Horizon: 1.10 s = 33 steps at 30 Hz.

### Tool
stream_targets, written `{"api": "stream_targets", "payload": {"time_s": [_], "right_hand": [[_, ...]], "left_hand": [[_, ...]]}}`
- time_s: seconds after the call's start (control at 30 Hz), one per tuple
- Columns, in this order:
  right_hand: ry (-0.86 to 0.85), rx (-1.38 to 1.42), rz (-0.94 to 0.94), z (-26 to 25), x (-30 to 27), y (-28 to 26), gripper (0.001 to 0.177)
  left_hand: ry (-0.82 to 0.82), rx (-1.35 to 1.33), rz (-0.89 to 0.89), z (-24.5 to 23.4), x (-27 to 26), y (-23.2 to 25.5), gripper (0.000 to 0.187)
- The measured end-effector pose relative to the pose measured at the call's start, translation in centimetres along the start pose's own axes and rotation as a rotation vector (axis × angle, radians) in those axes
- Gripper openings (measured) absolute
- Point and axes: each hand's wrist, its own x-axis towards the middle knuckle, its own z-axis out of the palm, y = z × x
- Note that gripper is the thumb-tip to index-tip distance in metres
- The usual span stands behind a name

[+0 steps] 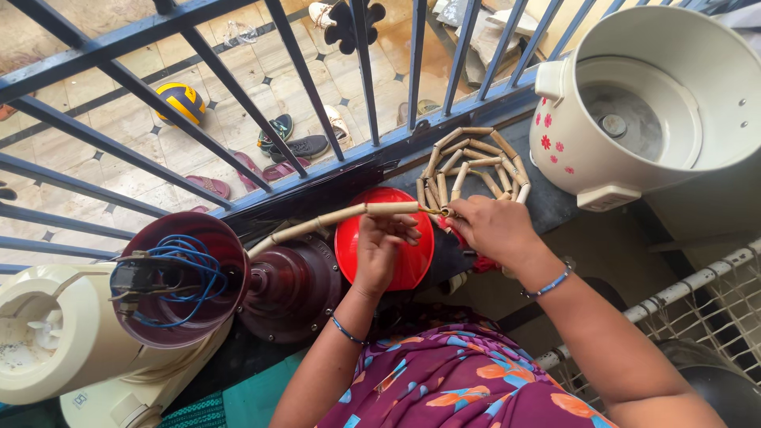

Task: The person cleans a set of bamboo-like frame components using a red cloth, wiping along the surfaces of each piece while holding them by hand.

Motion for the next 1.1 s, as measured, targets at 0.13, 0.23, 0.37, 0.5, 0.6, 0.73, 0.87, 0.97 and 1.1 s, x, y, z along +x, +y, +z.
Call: {"api": "stream_targets", "payload": {"time_s": [0.13,0.23,0.37,0.5,0.6,0.73,0.87,0.97,1.1], "right_hand": [[-0.020,-0.045,-0.044,-2.8,0.0,-2.7,0.020],[-0.070,-0.061,-0.113,-2.5,-0.2,-4.7,0.019],[-0.115,-0.025,-0.098,-0.4,0.2,-4.1,0.021],[-0.135,-0.022,-0.040,1.9,0.2,-1.8,0.019],[-0.104,0.008,0.066,2.1,0.3,-0.2,0.018],[-0.185,0.067,0.250,-0.9,0.8,1.0,0.045],[0.169,0.467,0.248,-6.0,0.7,2.3,0.040],[0.658,0.764,0.081,-8.6,-1.9,1.4,0.041],[0.781,0.261,-0.142,-7.9,-3.4,-0.6,0.041]], "left_hand": [[-0.070,0.320,0.029,1.5,0.4,0.5,0.052],[-0.094,0.555,0.019,1.9,0.4,1.6,0.048],[-0.076,0.484,0.160,1.8,0.5,1.0,0.025],[0.000,0.183,0.011,1.0,-0.3,-0.4,0.018],[0.029,0.066,-0.038,0.8,-0.6,-1.1,0.017],[0.020,0.081,0.131,0.8,0.0,-0.8,0.016],[0.043,0.059,0.058,1.1,0.5,0.1,0.019],[0.077,0.059,-0.025,1.4,0.5,0.1,0.023],[0.068,0.090,-0.010,0.8,0.4,-0.4,0.023]]}}
